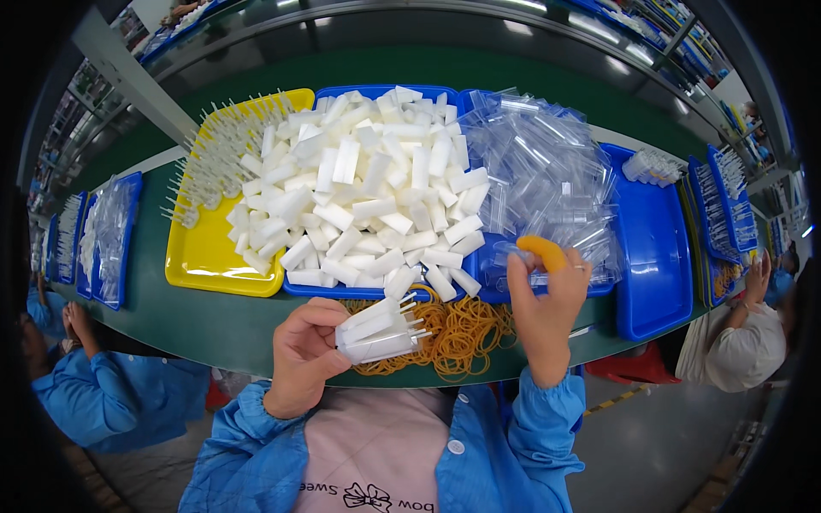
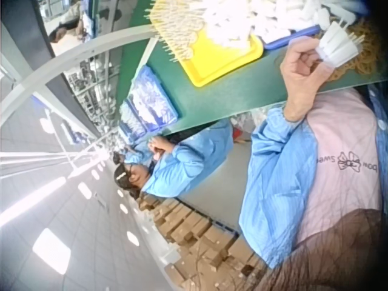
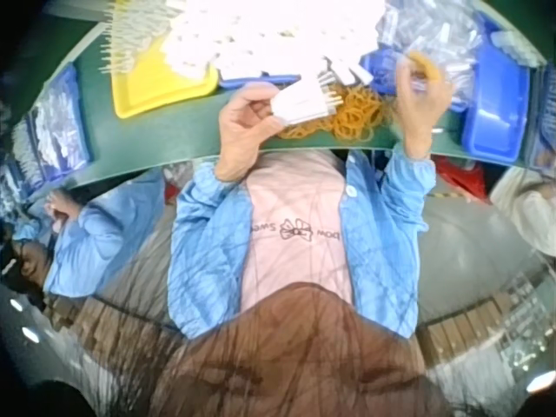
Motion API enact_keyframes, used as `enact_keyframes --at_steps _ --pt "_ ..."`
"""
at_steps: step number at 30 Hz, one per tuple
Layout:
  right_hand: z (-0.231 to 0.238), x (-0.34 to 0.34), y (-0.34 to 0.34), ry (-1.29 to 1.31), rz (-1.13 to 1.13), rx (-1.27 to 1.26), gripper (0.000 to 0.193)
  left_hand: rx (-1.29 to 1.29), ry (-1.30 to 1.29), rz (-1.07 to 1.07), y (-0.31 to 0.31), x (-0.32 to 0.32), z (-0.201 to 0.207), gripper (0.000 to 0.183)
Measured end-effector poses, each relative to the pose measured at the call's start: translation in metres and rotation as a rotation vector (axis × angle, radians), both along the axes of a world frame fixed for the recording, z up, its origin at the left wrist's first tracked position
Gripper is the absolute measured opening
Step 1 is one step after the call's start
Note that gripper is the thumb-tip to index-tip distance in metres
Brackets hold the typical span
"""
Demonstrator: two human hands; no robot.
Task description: The person assembles cotton swabs by inserting white cotton tips into clear plastic sticks and then securing them with rubber bands. They repeatedly pick up sticks and cotton tips, align them, and use a rubber band to bundle the assembled swabs together on a green workbench.
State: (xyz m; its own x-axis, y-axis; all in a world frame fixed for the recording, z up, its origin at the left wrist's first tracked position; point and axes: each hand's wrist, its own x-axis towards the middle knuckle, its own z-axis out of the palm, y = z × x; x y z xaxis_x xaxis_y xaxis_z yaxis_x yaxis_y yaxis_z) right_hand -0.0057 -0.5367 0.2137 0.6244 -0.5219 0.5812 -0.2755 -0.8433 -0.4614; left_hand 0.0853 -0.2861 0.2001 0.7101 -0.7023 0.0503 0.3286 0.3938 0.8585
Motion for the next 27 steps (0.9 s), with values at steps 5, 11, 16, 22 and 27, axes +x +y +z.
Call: enact_keyframes --at_steps 5,11,16,22,27 --pt "0.027 -0.025 0.027 -0.273 0.275 0.775 0.013 0.038 -0.103 -0.013 -0.005 -0.005 -0.001 0.039" --pt "0.038 -0.031 0.044 -0.344 0.457 0.855 0.031 0.122 -0.329 0.013 -0.007 -0.009 0.006 0.039" --pt "0.03 -0.031 0.044 -0.373 0.473 1.086 0.042 0.144 -0.387 0.045 -0.005 -0.01 0.01 0.038" --pt "0.027 -0.032 0.046 -0.347 0.57 1.169 0.041 0.163 -0.458 0.056 -0.006 -0.009 0.006 0.04" --pt "0.026 -0.035 0.051 -0.338 0.59 1.198 0.037 0.248 -0.356 0.079 -0.012 -0.017 0.017 0.047"
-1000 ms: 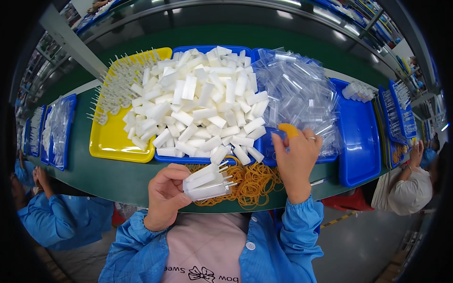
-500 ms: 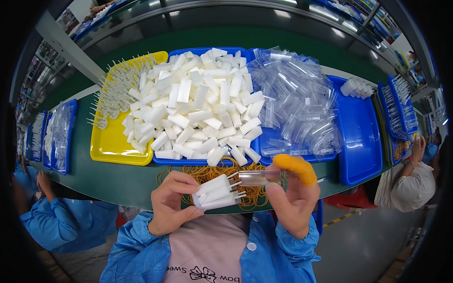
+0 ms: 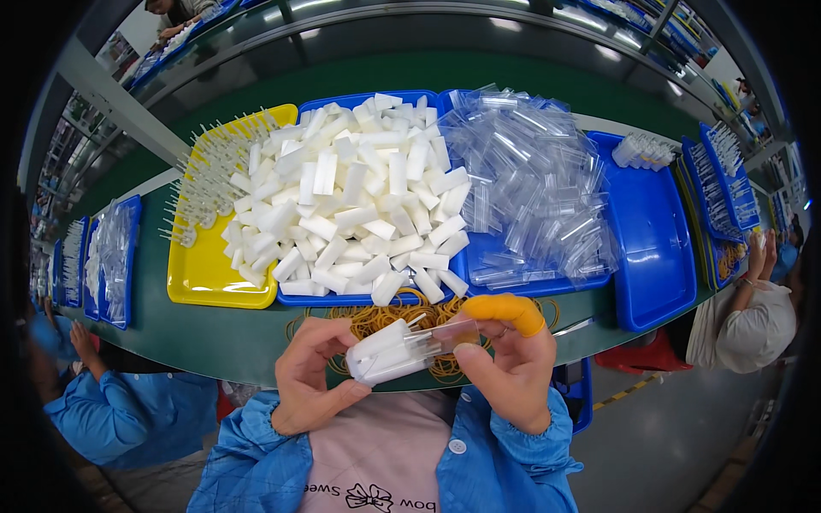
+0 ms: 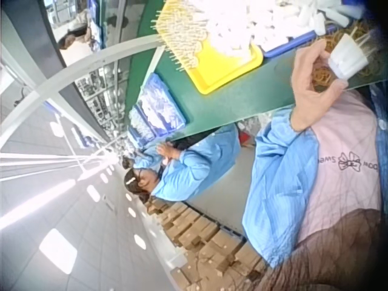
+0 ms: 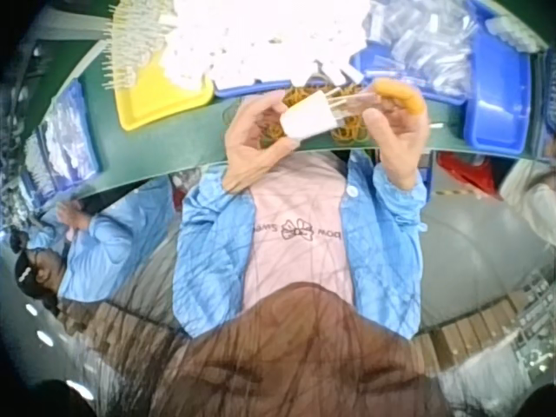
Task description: The person assembles cotton swabs by inserting white cotton tips into clear plastic sticks and then securing them with rubber bands. They repeatedly pick up sticks and cotton tips, align them, and use a rubber band to bundle the assembled swabs together on a green workbench.
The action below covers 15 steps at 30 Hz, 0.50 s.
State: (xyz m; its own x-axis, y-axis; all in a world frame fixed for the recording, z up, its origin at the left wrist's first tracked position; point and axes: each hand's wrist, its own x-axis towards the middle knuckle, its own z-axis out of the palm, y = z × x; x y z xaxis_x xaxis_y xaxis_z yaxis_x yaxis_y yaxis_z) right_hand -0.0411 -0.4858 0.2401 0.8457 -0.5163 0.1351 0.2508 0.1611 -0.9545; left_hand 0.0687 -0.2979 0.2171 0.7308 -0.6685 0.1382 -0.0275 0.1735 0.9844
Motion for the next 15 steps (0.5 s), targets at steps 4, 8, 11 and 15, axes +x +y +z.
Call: enact_keyframes --at_steps 4,8,11,15 --pt "0.002 -0.003 -0.002 -0.025 0.032 -0.016 0.035 0.204 -0.343 -0.13 0.003 0.005 0.011 0.057" --pt "0.006 -0.007 -0.006 -0.071 0.081 -0.022 0.034 0.171 -0.426 -0.083 0.002 0.003 0.017 0.051" --pt "0.011 -0.008 -0.005 -0.055 0.061 -0.01 0.034 0.165 -0.459 -0.055 0.002 0.0 0.02 0.049" --pt "0.011 -0.011 -0.003 -0.107 0.04 0.003 0.035 0.155 -0.496 -0.054 0.001 -0.001 0.022 0.049"
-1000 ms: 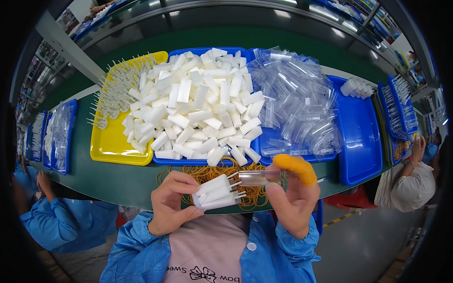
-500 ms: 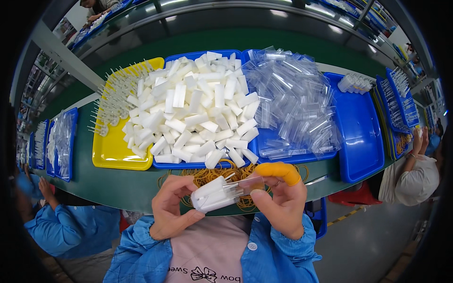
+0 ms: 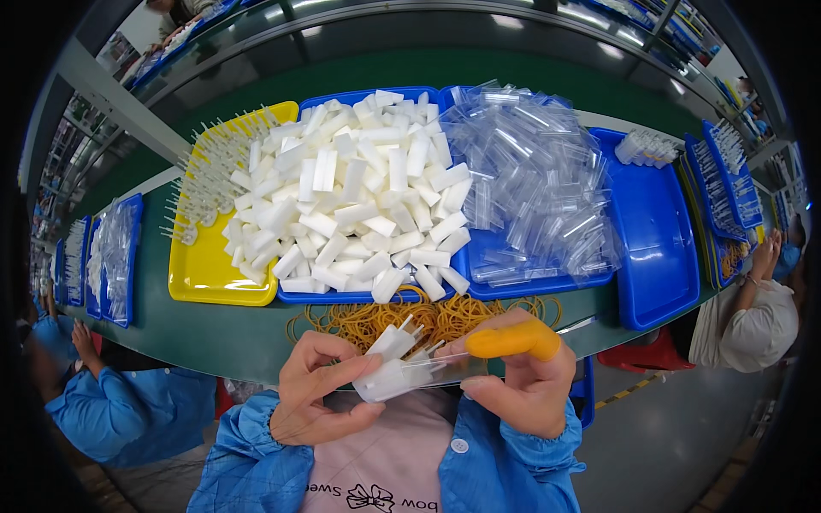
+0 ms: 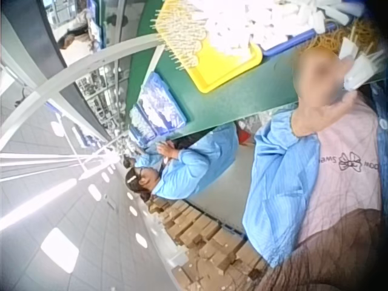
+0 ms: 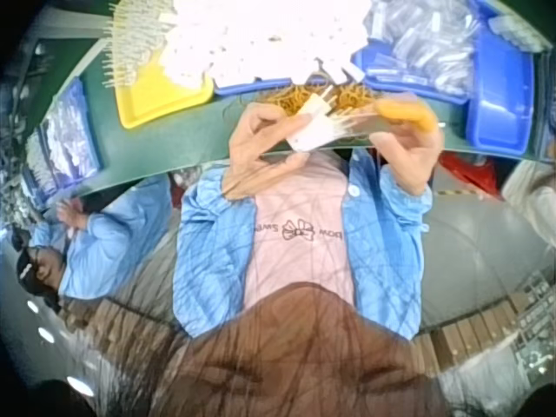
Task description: The person assembles cotton swabs by inserting white cotton tips into clear plastic sticks and then securing them with rubber bands. They repeatedly pick up sticks and cotton tips, align them, and use a rubber band to bundle the assembled swabs together on a green workbench.
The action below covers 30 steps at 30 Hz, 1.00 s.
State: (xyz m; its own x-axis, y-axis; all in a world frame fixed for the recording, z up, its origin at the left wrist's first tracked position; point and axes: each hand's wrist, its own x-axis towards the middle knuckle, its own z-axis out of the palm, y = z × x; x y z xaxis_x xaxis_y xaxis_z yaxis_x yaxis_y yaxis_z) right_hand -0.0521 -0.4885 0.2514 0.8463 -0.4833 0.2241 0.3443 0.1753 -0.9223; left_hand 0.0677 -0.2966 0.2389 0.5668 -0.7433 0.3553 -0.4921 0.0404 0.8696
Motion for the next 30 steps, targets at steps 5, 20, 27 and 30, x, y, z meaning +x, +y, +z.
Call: enact_keyframes --at_steps 5,20,27,30 --pt "0.003 -0.003 -0.003 -0.022 -0.021 -0.18 0.034 -0.006 0.014 -0.003 0.001 0.0 0.0 0.049" --pt "0.012 -0.007 -0.003 0.072 -0.044 -0.257 0.03 0.015 0.039 -0.055 -0.001 -0.003 0.005 0.05" --pt "0.011 -0.007 -0.004 0.084 0.007 -0.236 0.03 -0.013 0.031 -0.194 -0.002 0.003 0.002 0.048" --pt "0.01 -0.006 -0.004 0.087 0.015 -0.191 0.03 -0.022 0.165 -0.143 0.001 -0.002 -0.004 0.048"
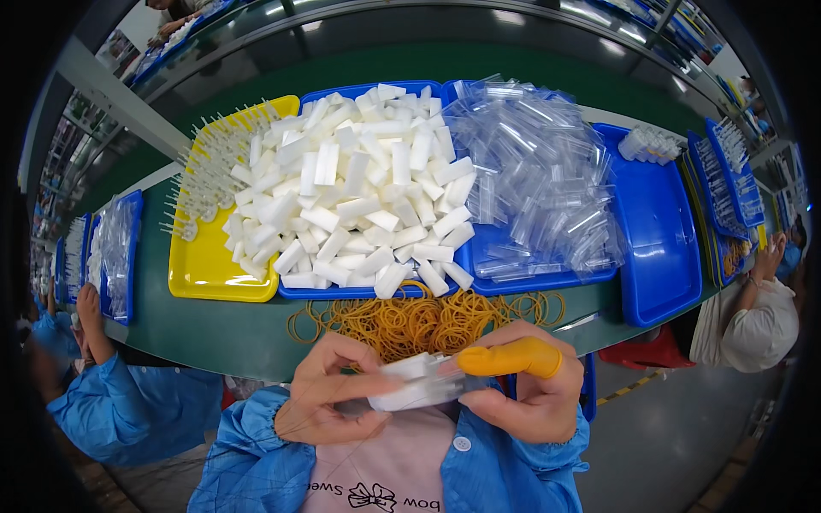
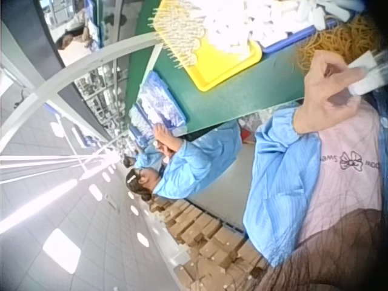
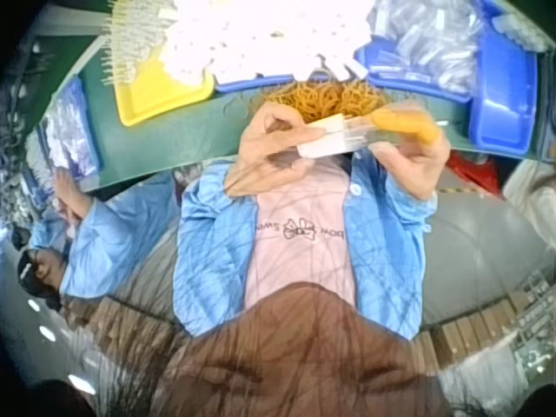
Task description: The person assembles cotton swabs by inserting white cotton tips into clear plastic sticks and then securing them with rubber bands. They repeatedly pick up sticks and cotton tips, align them, and use a rubber band to bundle the assembled swabs together on a green workbench.
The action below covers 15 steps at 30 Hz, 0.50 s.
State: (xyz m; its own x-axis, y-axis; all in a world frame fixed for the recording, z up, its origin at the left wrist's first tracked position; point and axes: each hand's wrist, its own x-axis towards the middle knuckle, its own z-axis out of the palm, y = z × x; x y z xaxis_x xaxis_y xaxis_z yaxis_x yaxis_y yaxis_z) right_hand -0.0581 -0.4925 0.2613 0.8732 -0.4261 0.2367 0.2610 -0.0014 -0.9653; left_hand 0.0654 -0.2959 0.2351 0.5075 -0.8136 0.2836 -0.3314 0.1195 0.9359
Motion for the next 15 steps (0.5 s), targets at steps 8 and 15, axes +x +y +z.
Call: enact_keyframes --at_steps 8,15 --pt "-0.013 0.007 0.01 -0.019 -0.203 -0.189 0.03 -0.136 0.685 0.007 -0.005 0.01 -0.03 0.045" --pt "-0.02 0.01 0.02 -0.022 -0.23 -0.087 0.029 -0.312 0.734 -0.048 -0.005 0.015 -0.029 0.039"
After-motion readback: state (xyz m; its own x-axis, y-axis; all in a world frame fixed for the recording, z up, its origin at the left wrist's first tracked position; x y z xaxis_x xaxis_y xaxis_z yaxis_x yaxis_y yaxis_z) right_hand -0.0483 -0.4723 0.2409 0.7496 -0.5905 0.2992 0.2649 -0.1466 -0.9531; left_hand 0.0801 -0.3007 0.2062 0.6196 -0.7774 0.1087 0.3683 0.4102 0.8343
